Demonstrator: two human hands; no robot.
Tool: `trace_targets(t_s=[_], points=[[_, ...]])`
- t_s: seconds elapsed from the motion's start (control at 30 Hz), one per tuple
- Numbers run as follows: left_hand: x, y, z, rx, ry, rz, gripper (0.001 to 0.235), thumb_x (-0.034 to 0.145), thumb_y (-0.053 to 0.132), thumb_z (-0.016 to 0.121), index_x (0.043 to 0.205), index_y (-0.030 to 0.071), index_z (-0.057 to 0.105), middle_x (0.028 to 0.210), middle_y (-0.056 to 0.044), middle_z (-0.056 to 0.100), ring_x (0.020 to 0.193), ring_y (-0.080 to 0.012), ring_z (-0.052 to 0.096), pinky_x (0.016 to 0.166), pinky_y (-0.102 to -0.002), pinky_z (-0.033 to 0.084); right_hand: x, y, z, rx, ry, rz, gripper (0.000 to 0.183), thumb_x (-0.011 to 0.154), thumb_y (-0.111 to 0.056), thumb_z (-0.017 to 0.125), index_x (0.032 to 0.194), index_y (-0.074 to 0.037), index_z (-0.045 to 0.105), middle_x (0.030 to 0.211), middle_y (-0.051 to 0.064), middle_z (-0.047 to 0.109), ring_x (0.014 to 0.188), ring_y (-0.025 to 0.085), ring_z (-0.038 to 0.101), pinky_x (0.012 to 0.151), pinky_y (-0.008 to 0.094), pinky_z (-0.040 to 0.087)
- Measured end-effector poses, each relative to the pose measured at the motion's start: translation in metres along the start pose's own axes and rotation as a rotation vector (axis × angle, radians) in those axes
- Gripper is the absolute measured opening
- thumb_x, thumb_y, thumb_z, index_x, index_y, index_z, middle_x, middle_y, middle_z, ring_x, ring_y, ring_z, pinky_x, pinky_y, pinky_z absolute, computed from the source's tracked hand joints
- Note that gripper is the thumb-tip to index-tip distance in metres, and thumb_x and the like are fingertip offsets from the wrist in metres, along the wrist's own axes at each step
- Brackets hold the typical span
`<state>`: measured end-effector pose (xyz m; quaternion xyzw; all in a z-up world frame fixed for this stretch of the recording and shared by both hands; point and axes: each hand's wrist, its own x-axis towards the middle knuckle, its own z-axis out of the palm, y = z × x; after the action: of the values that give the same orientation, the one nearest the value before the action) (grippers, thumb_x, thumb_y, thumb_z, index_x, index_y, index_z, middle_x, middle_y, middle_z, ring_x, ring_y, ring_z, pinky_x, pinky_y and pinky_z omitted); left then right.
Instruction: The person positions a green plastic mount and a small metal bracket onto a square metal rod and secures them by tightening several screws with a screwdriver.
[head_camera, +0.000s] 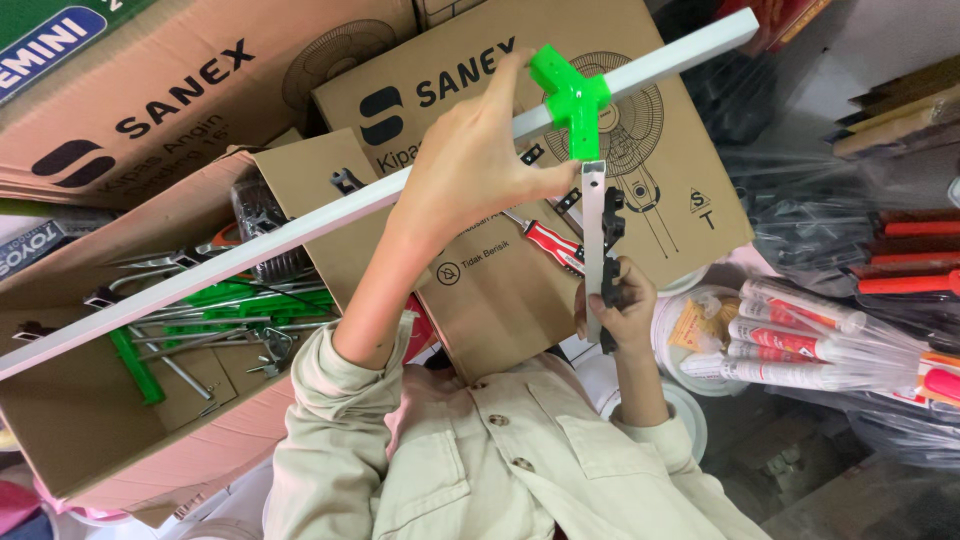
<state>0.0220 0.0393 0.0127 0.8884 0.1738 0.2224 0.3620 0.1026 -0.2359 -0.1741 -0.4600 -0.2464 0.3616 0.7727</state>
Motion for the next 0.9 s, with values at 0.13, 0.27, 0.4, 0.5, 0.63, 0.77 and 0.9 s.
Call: trace_targets(t_s=[0.13,0.27,0.4,0.5,0.63,0.77,0.9], points=[[-0.002,0.005,-0.002,-0.022,-0.045,-0.055,0.095,0.071,0.042,0.083,0.146,-0.003,0.045,0.080,-0.020,0.070,0.077,-0.0377,0.072,0.073,-0.045,0.055,0.001,-0.003,0.003,-0.022,0.014,0.004,0.031,0.091,-0.014,0.078,0.098,-0.001,0.051,0.076,0.019,0.064,0.050,0.019,0.059,0.042,0.030,0.051],[-0.003,0.007,-0.001,0.019,0.001,0.000,0.094,0.073,0.044,0.084,0.145,-0.004,0.047,0.075,-0.018,0.069,0.072,-0.0372,0.071,0.069,-0.045,0.056,0.003,-0.005,0.005,-0.045,0.019,0.009,0.034,0.089,-0.016,0.081,0.098,-0.002,0.051,0.075,0.017,0.064,0.052,0.019,0.060,0.043,0.030,0.049],[-0.006,0.010,0.005,0.104,0.070,0.036,0.092,0.072,0.050,0.083,0.140,-0.004,0.052,0.072,-0.017,0.068,0.068,-0.0374,0.070,0.063,-0.045,0.056,0.002,-0.011,0.008,-0.086,0.034,-0.014,0.036,0.089,-0.016,0.082,0.095,-0.004,0.048,0.076,0.016,0.065,0.053,0.018,0.060,0.044,0.030,0.049],[-0.006,0.011,0.010,0.154,0.069,0.006,0.090,0.072,0.052,0.080,0.136,-0.006,0.056,0.071,-0.018,0.068,0.066,-0.0369,0.070,0.061,-0.045,0.056,0.002,-0.014,0.011,-0.121,0.052,-0.035,0.035,0.089,-0.014,0.081,0.095,-0.005,0.048,0.078,0.016,0.065,0.054,0.019,0.062,0.045,0.030,0.049],[-0.006,0.008,0.013,0.159,0.030,-0.065,0.080,0.081,0.054,0.074,0.133,-0.005,0.062,0.074,-0.016,0.071,0.070,-0.0356,0.072,0.064,-0.046,0.056,-0.001,-0.021,0.017,-0.143,0.078,-0.009,0.031,0.090,-0.009,0.077,0.095,-0.005,0.047,0.077,0.014,0.065,0.054,0.018,0.062,0.046,0.030,0.050],[-0.008,0.005,0.013,0.178,0.067,-0.047,0.081,0.079,0.053,0.075,0.137,0.000,0.058,0.076,-0.015,0.071,0.073,-0.0339,0.073,0.066,-0.045,0.057,-0.009,-0.034,0.023,-0.176,0.092,0.038,0.027,0.089,-0.004,0.074,0.095,-0.003,0.048,0.079,0.013,0.064,0.053,0.016,0.061,0.046,0.029,0.049],[-0.005,0.005,0.010,0.173,0.050,-0.073,0.086,0.075,0.054,0.076,0.143,0.004,0.053,0.069,-0.013,0.069,0.067,-0.0334,0.072,0.062,-0.045,0.055,-0.019,-0.052,0.027,-0.235,0.147,0.113,0.025,0.089,0.002,0.072,0.095,-0.002,0.048,0.080,0.014,0.062,0.053,0.015,0.059,0.047,0.028,0.049]])
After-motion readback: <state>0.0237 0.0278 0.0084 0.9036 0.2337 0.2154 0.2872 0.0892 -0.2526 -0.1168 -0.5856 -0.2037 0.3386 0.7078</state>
